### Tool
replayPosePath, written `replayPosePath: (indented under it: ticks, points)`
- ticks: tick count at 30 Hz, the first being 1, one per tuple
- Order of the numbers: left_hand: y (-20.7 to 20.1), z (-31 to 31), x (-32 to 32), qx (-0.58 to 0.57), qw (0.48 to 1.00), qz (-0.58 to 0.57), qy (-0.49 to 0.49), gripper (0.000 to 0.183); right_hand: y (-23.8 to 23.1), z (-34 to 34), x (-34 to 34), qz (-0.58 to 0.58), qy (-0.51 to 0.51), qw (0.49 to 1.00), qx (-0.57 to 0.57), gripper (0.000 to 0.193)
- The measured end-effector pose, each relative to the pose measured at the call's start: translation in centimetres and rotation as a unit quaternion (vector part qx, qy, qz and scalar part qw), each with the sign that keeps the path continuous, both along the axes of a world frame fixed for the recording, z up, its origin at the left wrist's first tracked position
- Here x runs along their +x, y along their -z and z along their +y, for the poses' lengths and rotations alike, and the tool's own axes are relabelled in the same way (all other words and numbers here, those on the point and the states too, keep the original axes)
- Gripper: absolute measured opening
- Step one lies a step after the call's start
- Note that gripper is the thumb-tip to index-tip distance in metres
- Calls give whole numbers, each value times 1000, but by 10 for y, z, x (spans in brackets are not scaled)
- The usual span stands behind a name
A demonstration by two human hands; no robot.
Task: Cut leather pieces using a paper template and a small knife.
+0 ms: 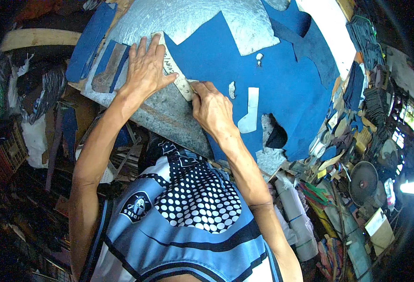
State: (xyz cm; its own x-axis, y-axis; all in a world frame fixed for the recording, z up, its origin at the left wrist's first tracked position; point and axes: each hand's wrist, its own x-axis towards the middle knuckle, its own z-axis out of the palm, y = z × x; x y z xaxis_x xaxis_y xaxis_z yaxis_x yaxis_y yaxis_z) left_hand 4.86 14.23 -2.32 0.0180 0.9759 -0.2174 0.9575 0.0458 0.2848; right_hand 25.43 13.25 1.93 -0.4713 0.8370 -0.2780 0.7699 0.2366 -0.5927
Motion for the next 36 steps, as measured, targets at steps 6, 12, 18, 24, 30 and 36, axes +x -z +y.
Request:
replayPosePath:
  ticks: [6, 12, 18, 24, 30, 36]
  points:
    - [2, 1, 0, 1, 1000, 10, 5, 81, -2, 0, 2, -13, 8, 1000, -24, 26]
    - [0, 0, 7, -14, 1000, 15, -2, 90, 3, 7, 10, -27, -22, 999, 5, 25]
    - [-1, 1, 5, -20, 1000, 10, 1, 93, 7, 34, 25, -30, -104, 993, 41, 24]
    - [-1, 1, 5, -19, 1000, 3, -3, 91, 3, 41, 32, -60, -106, 993, 8, 24]
    - [1, 1, 4, -8, 1000, 5, 2, 92, 4, 39, 39, -34, -105, 993, 35, 24]
    - [2, 3, 2, -11, 1000, 16, 6, 94, 4, 32, 40, -24, -80, 996, 28, 25]
